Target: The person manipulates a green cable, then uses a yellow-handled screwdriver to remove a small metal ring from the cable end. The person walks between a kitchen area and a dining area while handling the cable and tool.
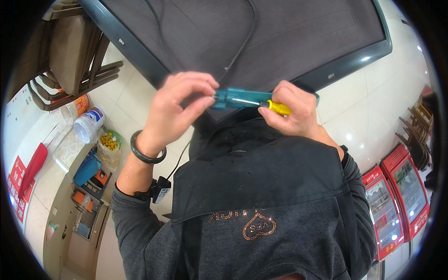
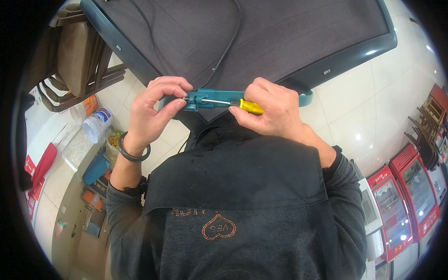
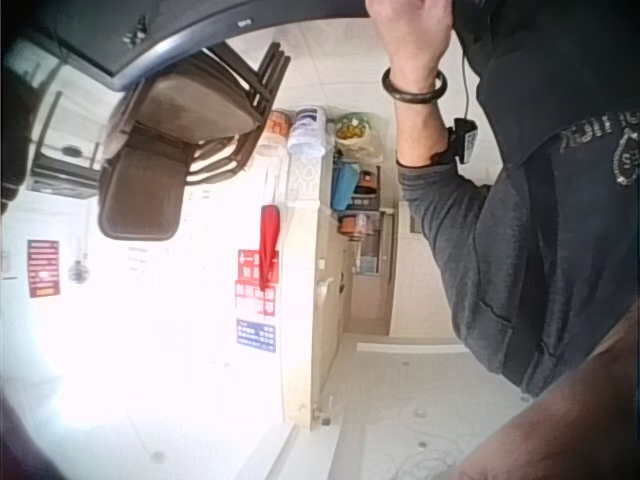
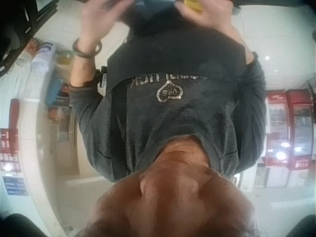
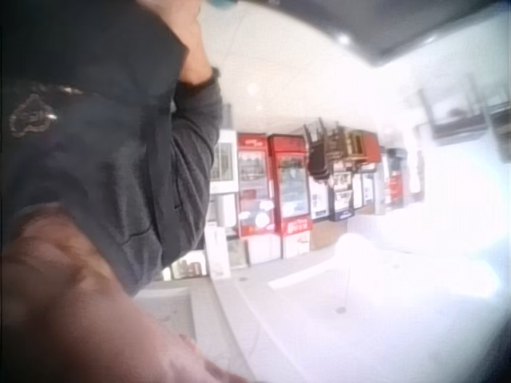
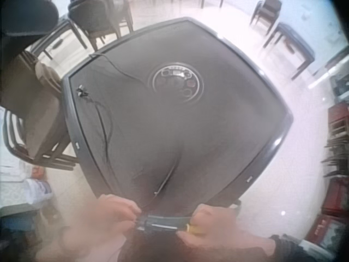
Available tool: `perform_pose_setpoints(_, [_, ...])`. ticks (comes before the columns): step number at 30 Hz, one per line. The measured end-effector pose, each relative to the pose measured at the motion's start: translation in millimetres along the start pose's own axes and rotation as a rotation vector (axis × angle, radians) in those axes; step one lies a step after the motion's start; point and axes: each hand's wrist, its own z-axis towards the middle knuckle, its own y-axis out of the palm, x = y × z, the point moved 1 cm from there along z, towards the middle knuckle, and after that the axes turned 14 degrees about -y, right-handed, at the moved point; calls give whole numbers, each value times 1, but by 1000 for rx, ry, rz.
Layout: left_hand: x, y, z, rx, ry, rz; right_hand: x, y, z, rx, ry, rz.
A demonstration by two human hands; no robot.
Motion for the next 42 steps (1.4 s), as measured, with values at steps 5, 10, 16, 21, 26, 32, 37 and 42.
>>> perform_pose_setpoints(5, [5, 2, 2, 2, 23, 104, 0, 0, 0, 7, 0, 8])
perform_pose_setpoints(10, [7, 8, -1, 87, -86, -100, 0, 0, 2, 22, 7, 33])
perform_pose_setpoints(16, [-2, 2, 1, 35, 23, 72, 0, 0, 3, 6, 12, 25])
perform_pose_setpoints(21, [-3, 8, 0, 143, -83, -117, 2, -1, 3, 8, 8, 35])
perform_pose_setpoints(26, [0, 7, -1, 85, -34, -80, 0, 1, 3, 3, 12, 29])
perform_pose_setpoints(32, [-4, 5, 2, 74, 3, 7, 2, 0, 4, -2, 5, 16])
perform_pose_setpoints(37, [-5, 7, 1, 66, -41, -101, 3, 1, 3, 1, 17, 31])
perform_pose_setpoints(42, [-8, 4, 2, -7, -120, -322, 4, 1, 3, -6, 19, 26])
